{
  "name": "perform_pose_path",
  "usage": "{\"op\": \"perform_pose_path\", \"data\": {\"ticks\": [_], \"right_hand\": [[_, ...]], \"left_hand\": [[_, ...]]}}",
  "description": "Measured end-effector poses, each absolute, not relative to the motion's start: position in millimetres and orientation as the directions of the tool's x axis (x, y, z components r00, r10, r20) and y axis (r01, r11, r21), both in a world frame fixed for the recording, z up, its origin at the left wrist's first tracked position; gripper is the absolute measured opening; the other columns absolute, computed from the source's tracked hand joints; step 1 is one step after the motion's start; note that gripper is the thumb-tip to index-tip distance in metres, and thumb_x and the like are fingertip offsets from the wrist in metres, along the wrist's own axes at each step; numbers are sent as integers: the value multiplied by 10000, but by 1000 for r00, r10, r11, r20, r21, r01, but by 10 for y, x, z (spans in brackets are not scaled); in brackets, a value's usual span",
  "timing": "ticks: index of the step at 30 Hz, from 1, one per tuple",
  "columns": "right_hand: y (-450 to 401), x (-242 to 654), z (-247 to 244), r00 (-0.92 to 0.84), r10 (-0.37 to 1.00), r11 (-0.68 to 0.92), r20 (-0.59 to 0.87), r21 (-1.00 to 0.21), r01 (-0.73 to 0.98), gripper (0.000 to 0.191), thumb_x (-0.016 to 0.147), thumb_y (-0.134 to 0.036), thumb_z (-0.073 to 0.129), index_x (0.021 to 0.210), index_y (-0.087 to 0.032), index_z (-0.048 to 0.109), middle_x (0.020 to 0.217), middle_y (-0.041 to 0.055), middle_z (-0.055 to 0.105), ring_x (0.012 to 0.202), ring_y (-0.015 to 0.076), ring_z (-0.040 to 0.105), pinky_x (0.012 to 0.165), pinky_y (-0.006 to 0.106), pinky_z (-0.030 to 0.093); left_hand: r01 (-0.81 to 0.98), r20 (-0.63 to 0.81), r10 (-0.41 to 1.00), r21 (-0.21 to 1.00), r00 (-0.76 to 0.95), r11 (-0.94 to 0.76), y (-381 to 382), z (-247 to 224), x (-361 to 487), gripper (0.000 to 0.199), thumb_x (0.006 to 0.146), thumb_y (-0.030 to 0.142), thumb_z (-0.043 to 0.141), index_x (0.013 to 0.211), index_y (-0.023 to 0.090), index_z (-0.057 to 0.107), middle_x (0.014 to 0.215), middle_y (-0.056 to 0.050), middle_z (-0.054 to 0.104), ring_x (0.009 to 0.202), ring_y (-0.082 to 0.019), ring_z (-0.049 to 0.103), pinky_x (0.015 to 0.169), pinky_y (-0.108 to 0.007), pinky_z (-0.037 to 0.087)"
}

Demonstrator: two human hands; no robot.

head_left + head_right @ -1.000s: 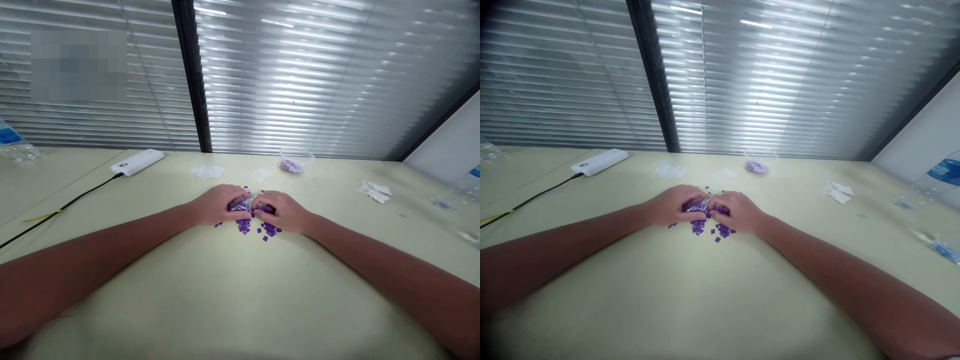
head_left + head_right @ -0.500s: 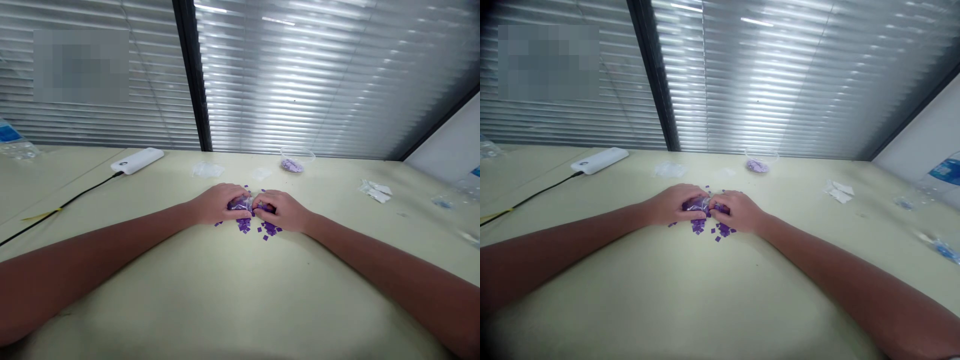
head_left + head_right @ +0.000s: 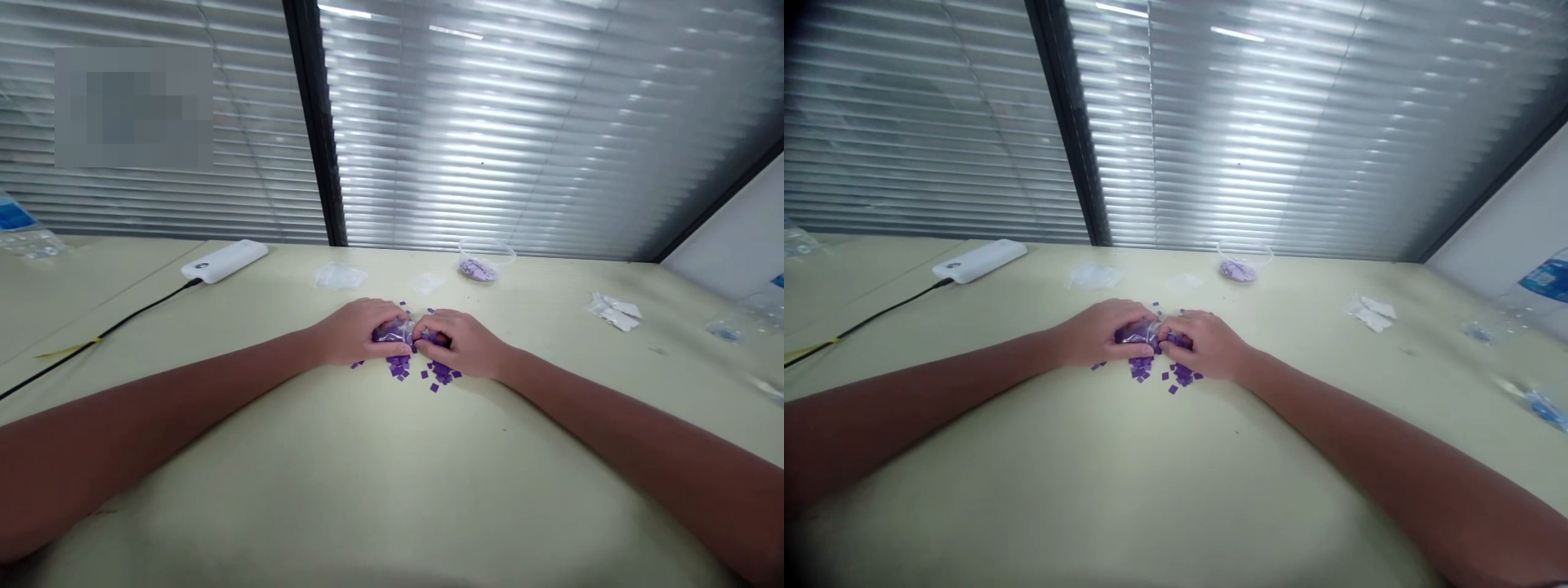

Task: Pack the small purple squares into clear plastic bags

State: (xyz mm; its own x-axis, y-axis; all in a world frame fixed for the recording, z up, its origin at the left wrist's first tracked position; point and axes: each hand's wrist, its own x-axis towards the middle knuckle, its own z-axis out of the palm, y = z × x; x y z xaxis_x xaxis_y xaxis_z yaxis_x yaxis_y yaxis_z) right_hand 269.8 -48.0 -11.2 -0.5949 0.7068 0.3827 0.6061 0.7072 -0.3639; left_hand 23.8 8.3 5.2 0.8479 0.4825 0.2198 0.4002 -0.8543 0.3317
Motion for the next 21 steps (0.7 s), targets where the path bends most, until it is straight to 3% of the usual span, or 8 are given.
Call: {"op": "perform_pose_path", "data": {"ticks": [21], "right_hand": [[-480, 2691, -103, -600, 701, 713, 386, -365, 599, 69, 953, -216, 616, 998, -228, 667, 843, 3, 678, 748, 152, 584, 709, 274, 405]], "left_hand": [[400, 215, 487, 346, 847, -849, 70, 73, 241, 520, 934, 678, 567, 1190, 239, 675, 1010, -52, 705, 905, -227, 622, 797, -322, 436]]}}
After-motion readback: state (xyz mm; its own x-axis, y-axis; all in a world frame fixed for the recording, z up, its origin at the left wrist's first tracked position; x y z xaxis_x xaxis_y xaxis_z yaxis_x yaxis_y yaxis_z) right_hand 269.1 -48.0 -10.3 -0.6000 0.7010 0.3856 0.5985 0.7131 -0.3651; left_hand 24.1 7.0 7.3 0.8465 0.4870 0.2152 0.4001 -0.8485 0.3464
